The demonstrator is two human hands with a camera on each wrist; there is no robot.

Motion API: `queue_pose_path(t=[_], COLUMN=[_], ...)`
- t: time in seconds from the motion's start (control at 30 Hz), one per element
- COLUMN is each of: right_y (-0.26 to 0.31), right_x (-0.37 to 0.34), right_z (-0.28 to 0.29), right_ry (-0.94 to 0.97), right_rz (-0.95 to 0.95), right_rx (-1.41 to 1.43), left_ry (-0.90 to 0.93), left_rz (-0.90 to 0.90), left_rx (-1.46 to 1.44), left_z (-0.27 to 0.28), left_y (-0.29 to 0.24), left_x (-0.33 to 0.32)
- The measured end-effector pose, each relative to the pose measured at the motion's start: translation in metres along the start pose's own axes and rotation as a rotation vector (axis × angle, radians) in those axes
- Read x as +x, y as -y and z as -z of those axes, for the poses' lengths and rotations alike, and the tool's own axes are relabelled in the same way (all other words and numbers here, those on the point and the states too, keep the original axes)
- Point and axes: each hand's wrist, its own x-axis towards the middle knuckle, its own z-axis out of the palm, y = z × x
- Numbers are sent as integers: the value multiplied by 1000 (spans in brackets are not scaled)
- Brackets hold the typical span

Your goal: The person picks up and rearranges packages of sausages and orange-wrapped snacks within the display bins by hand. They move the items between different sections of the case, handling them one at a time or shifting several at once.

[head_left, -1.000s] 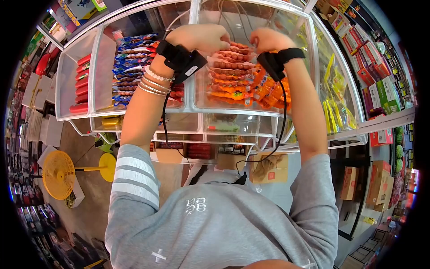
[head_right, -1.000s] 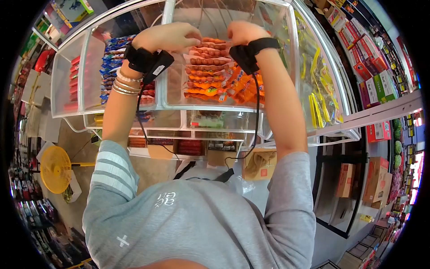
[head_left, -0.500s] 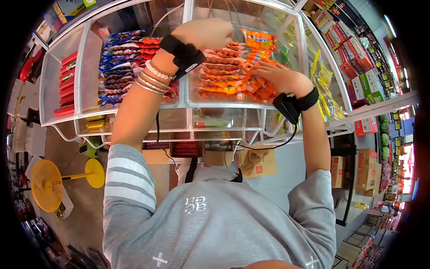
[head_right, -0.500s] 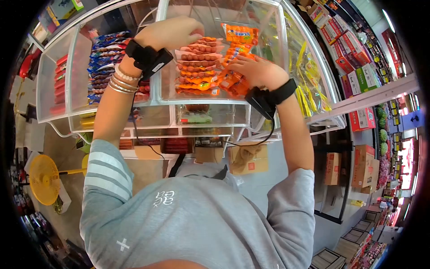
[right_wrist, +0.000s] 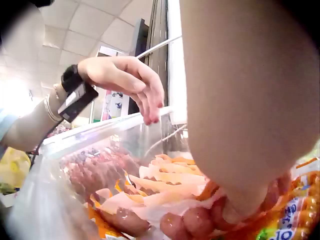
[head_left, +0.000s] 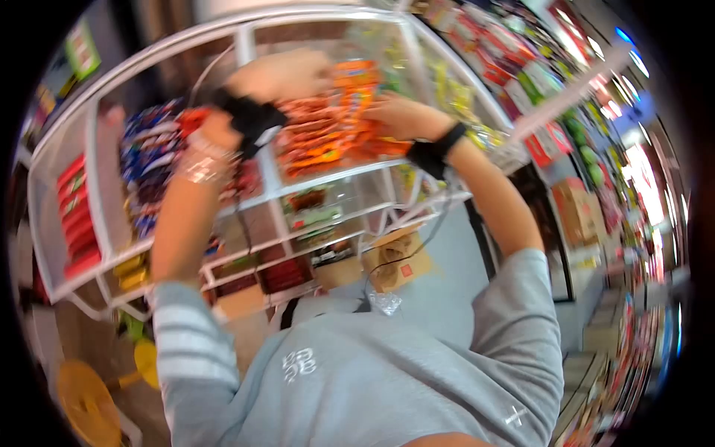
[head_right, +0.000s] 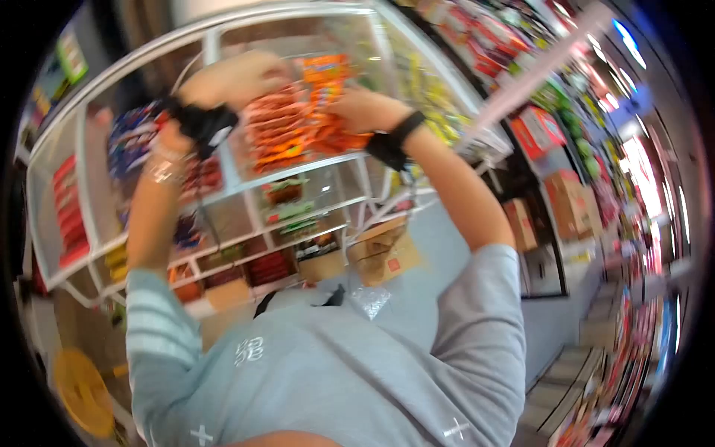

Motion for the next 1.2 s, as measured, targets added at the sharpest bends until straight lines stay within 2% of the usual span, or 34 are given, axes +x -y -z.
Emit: queue_pose_path(t=[0.07, 0.1, 0.13, 0.17, 0.2, 0.23, 0.3, 0.37, 0.43, 0.53, 0.57, 0.63, 0.67, 0.77, 0.8, 0.83, 0.9, 1.03, 1.13, 1.2], right_y=[12, 6, 14, 22, 23, 25, 19, 22, 21, 21, 21, 20, 16, 24, 22, 18, 12, 7, 11, 10], right_x=[6, 9, 10, 15, 16, 13, 9, 10, 9, 17, 20, 24, 25, 29, 27, 29, 31, 29, 28, 19], right_z=[16, 5, 8, 13, 7, 3, -3, 3, 5, 9, 13, 16, 3, -2, -7, -8, -5, -8, 12, 27], right_ry=[134, 121, 146, 269, 293, 291, 236, 252, 271, 375, 369, 466, 398, 361, 268, 272, 364, 178, 240, 207], right_rz=[-56, -71, -112, -154, -177, -199, -195, -214, -232, -290, -310, -327, -303, -300, -229, -238, -119, -16, -95, -150], right_rx=[-40, -82, -132, -153, -135, -130, -114, -104, -91, -55, -56, -29, -124, -236, -325, -322, -465, -453, -303, -257], left_ry=[-20, -67, -29, -54, -11, 44, 40, 71, 88, 291, 422, 483, 494, 542, 513, 485, 458, 415, 388, 390], left_rz=[-83, -44, 32, -38, -30, 11, -99, -109, -124, 9, 212, 171, 158, 221, 190, 159, 133, 81, 52, 70], left_rx=[-57, -27, -18, -49, -60, -187, -137, -40, -69, -117, -158, -88, -85, -144, -126, -107, -65, -9, -22, -27], left_z=[15, 19, 19, 15, 9, 5, -10, -27, -27, -24, -13, -17, -19, -24, -28, -32, -36, -39, -42, -42], left_y=[-2, -5, -3, -2, 3, -2, -1, 14, 5, -1, -14, -3, 0, 4, 8, 12, 16, 17, 20, 19], left_x=[-6, -9, -8, -8, -7, -6, -3, 0, -3, -8, -12, -16, -15, -15, -15, -15, -16, -17, -17, -18])
